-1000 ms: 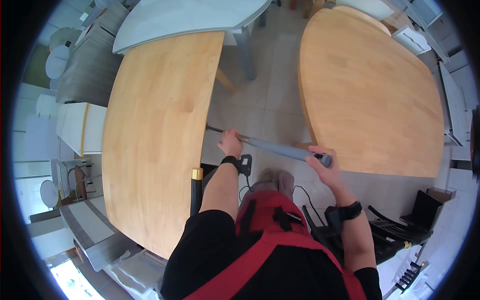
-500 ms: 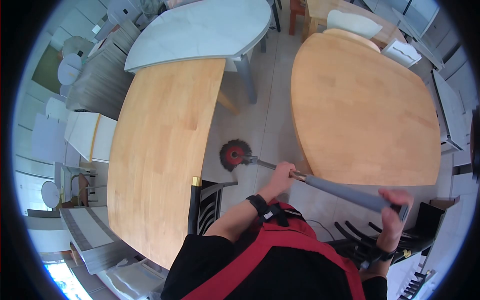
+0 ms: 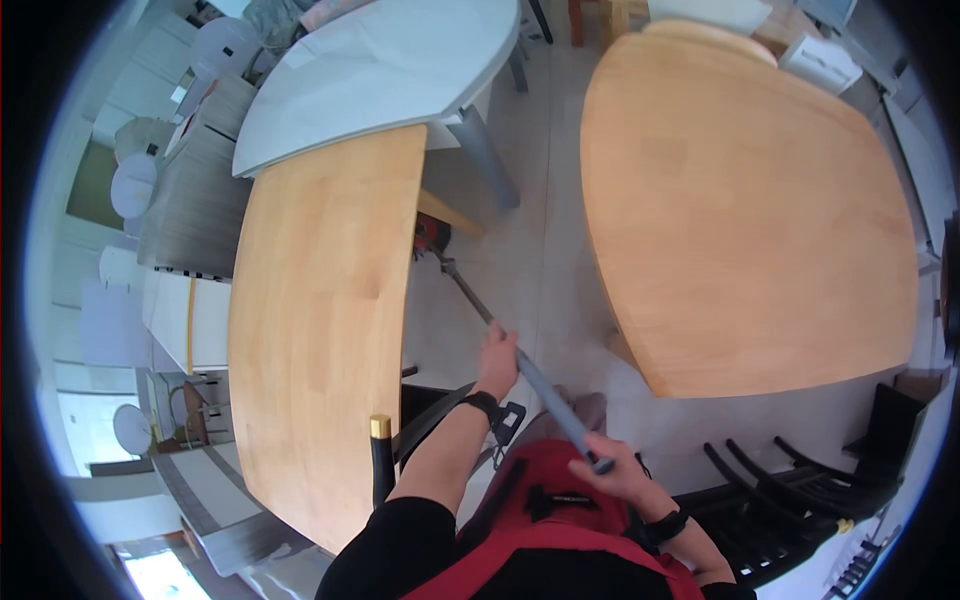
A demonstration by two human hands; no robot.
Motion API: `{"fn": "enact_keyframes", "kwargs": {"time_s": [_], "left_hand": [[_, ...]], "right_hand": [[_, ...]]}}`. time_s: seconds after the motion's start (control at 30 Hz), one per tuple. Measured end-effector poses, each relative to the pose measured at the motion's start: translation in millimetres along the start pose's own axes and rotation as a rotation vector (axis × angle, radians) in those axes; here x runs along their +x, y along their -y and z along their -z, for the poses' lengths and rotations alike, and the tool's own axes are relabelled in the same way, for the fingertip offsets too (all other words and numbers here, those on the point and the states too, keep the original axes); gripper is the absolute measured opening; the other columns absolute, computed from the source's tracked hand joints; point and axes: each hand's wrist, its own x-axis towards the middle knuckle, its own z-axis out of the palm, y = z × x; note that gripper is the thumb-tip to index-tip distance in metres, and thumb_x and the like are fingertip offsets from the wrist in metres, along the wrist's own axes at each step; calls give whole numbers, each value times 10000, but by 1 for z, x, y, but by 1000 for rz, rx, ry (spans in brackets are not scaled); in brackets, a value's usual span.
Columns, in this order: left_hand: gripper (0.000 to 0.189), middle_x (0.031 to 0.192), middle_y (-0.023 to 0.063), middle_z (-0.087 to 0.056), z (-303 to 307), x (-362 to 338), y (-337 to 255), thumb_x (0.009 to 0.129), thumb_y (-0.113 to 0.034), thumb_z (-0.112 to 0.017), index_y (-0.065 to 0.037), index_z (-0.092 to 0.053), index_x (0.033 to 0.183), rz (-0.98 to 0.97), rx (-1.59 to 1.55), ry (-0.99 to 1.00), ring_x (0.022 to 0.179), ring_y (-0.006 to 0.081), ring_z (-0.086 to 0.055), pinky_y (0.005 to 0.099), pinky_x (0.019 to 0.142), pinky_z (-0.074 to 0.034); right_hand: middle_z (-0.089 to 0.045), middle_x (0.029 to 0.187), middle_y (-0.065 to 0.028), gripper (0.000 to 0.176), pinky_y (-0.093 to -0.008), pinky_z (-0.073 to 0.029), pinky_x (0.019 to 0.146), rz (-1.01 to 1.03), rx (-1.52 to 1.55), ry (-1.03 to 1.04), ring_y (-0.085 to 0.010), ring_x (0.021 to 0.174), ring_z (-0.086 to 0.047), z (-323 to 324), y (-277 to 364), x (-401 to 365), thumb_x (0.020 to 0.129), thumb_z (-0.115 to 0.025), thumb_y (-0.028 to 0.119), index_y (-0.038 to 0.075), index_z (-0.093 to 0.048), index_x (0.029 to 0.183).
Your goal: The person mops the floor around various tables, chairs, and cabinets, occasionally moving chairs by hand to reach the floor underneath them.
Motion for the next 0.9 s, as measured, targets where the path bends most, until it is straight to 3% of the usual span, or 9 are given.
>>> {"fn": "enact_keyframes", "kwargs": {"time_s": [0.07,0.13,0.17,0.2,0.23,0.4,0.53,0.7,0.9], "left_hand": [[392,1153,173,-491,-8,-15,10,755,-240,-683,-147,-529,1104,173,-179,12,1015,389,-514,479,806,-428],[388,1046,180,-550,-17,-26,22,760,-259,-688,-143,-529,1094,230,-265,64,963,391,-541,459,763,-436],[366,863,172,-580,-32,-33,24,743,-292,-705,-120,-556,1030,126,-222,-29,866,383,-560,442,691,-429],[362,842,172,-572,-50,-39,23,734,-296,-712,-114,-563,1009,81,-238,-21,836,381,-556,440,676,-427],[358,820,172,-565,-67,-43,21,726,-301,-720,-108,-570,988,35,-259,-17,806,379,-552,438,661,-425],[312,749,178,-514,-96,-74,-26,669,-231,-765,-86,-585,877,-35,-386,51,708,370,-514,450,599,-401],[289,752,172,-504,-128,-86,-26,665,-215,-767,-86,-564,825,-80,-422,-11,702,363,-502,447,602,-388],[276,765,134,-498,-172,-25,47,675,-152,-759,-110,-548,848,-113,-426,-173,731,343,-496,424,610,-363],[260,886,121,-529,-188,114,147,777,-137,-638,-160,-539,1017,-46,-80,-15,881,327,-520,454,698,-347]], "right_hand": [[-580,948,-126,621,-296,-463,623,214,18,38,-184,732,-563,-26,-34,6,770,-718,214,-45,-423,1252],[-575,933,-109,715,-291,-457,611,-8,307,31,-167,723,-551,-48,-53,15,776,-706,249,-47,-358,1327],[-573,923,-101,750,-290,-456,619,-349,586,13,-164,728,-548,-56,-48,15,777,-699,259,-42,-325,1353],[-570,914,-93,784,-288,-456,628,-695,853,-1,-160,733,-546,-59,-46,13,778,-692,269,-37,-292,1380],[-557,952,-73,646,-267,-447,681,-948,649,57,-127,761,-540,-54,-47,18,747,-687,225,-43,-437,1279],[-561,845,-41,402,-260,-442,709,-867,609,131,-101,772,-521,-58,-104,-58,703,-654,153,-6,-549,1057],[-589,896,-67,457,-286,-443,778,-944,574,87,-149,838,-551,-86,-126,-86,698,-638,132,-8,-538,1121],[-594,963,-102,519,-305,-448,809,-909,504,85,-183,903,-561,-124,-170,8,697,-647,138,-15,-513,1174],[-540,991,-95,664,-287,-446,765,-643,602,70,-168,875,-534,-147,-260,176,698,-617,97,18,-378,1313]]}}
